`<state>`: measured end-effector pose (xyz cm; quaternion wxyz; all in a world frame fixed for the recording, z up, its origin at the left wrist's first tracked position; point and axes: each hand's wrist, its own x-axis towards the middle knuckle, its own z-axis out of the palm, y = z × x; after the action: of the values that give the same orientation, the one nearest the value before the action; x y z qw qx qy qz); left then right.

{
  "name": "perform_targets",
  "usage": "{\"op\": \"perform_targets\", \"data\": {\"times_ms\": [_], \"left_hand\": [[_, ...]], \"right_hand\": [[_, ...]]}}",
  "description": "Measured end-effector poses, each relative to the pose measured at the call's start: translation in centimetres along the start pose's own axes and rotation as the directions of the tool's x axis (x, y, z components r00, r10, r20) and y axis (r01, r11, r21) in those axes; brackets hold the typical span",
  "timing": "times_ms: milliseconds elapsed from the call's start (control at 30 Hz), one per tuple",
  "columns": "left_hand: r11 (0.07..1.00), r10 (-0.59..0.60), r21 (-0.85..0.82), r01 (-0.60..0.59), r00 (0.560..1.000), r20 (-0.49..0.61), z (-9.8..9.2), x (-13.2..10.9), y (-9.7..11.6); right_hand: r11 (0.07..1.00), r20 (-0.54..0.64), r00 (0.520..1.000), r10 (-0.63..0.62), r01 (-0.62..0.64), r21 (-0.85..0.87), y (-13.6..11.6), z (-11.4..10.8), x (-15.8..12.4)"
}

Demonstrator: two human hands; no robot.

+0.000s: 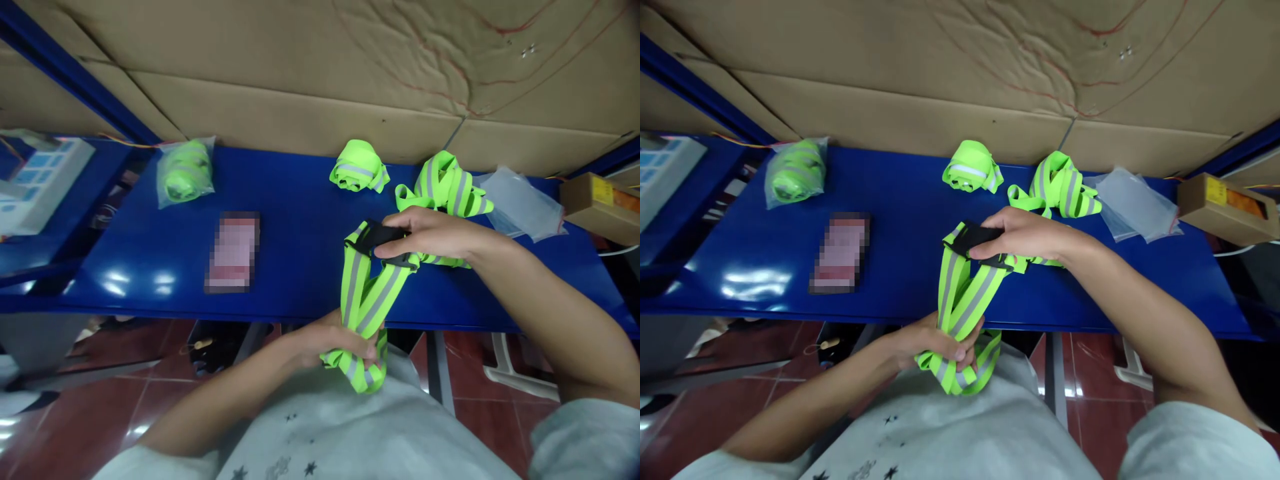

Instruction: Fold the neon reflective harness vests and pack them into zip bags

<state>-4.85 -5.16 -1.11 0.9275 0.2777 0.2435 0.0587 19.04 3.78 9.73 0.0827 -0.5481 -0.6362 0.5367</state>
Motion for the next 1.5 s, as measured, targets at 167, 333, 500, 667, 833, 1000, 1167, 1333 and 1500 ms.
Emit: {"op": "perform_targets", "data": {"times_ms": [167, 333, 500, 667, 833, 1000, 1167, 1333, 1500], "left_hand": [[0.985, -0.077, -0.158, 0.063, 0.993, -0.084, 0.4, 0.3, 2.1], [0.909, 0.0, -0.408, -0.087, 0.978, -0.209, 0.6, 1.7, 4.0], [0.86, 0.054, -0.464, -0.212, 0.942, -0.331, 1.0, 2.7, 4.3], [0.884, 0.049, -0.42, -0.207, 0.933, -0.358, 1.2, 2.8, 3.7], [0.906, 0.068, -0.375, -0.197, 0.941, -0.33, 1.3, 2.6, 3.5], [0.906, 0.081, -0.371, -0.203, 0.944, -0.319, 1.5, 2.1, 3.1], [0.924, 0.111, -0.315, -0.219, 0.938, -0.329, 1.6, 2.0, 1.7], [0.901, 0.125, -0.371, -0.224, 0.954, -0.274, 1.1, 2.9, 3.7], [0.876, 0.173, -0.408, -0.257, 0.957, -0.232, 0.8, 3.8, 5.8]], "right_hand": [[0.961, -0.152, 0.968, -0.199, 0.163, -0.221, 1.3, 0.0, 3.0], [0.818, -0.325, 0.834, -0.446, 0.233, -0.526, 2.4, 2.8, 6.6], [0.618, -0.259, 0.793, -0.551, 0.18, -0.765, 3.5, 6.1, 7.3], [0.458, 0.018, 0.787, -0.616, 0.377, -0.805, 4.5, 6.2, 5.5], [0.622, 0.123, 0.824, -0.553, 0.506, -0.597, 4.0, 4.3, 5.7], [0.722, 0.126, 0.899, -0.419, 0.414, -0.555, 3.0, 3.4, 6.7], [0.858, 0.18, 0.912, -0.368, 0.407, -0.314, 2.4, 3.3, 5.8], [0.814, 0.001, 0.868, -0.496, 0.466, -0.347, 1.0, 2.2, 5.0], [0.766, -0.151, 0.804, -0.576, 0.465, -0.443, 0.2, 1.3, 5.4]]}}
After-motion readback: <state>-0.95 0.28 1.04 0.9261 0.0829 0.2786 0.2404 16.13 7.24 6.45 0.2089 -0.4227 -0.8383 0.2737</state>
